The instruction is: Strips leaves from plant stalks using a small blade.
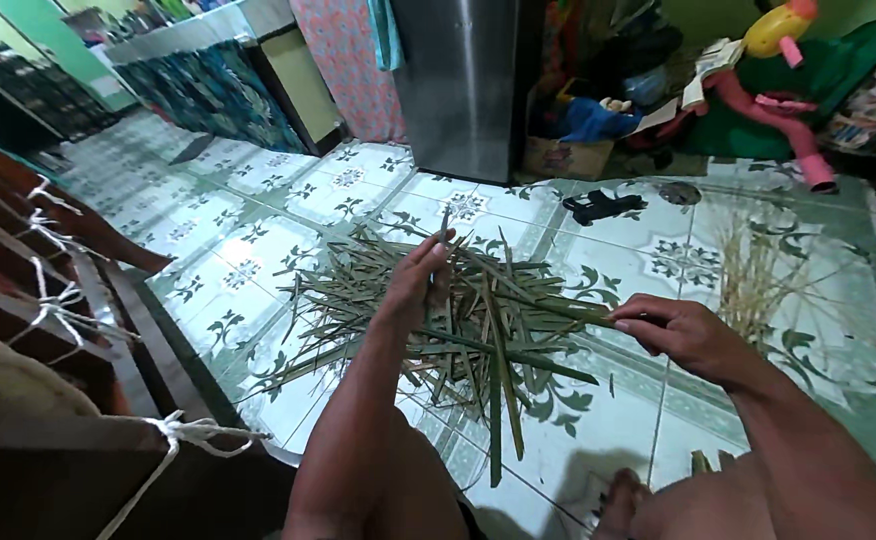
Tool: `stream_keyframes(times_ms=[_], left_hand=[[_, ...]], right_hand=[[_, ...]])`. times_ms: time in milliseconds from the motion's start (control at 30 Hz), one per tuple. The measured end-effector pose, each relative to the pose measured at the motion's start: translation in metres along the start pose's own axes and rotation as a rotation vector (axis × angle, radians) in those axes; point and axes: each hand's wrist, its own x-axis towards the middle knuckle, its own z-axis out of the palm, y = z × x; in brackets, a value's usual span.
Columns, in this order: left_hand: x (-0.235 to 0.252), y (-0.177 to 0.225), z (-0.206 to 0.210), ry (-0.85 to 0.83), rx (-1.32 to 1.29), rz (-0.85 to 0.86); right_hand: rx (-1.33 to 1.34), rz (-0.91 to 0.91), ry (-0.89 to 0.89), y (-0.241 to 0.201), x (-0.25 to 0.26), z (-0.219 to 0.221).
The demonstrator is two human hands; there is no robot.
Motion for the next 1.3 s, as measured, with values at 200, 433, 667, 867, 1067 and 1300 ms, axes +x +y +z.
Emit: stream_keyframes(times_ms=[200,433,667,867,1067,1300], left_hand=[[0.001,-0.002,-0.010,-0.005,0.015,0.044],[-0.004,0.007,-0.027,0.062,-0.051,0.114],[-0.007,0.014,-0.049,0.093,-0.051,0.204],[-0.008,0.018,-0.059,0.172,-0.058,0.212],[-0.009,0.020,-0.075,0.238,-0.098,0.275],[-0.002,0.006,-0.079,0.298,-0.084,0.225]], right_hand=[[0.006,-0.001,0.003,0.002,-0.006,-0.006],[-0.012,0.013,0.028,0.009,-0.017,-0.022],[-0.037,0.024,0.032,0.020,-0.031,-0.041],[-0.052,0.062,0.056,0.030,-0.044,-0.055],[-0.096,0.107,0.070,0.040,-0.059,-0.072],[-0.079,0.273,0.183,0.043,-0.067,-0.080]])
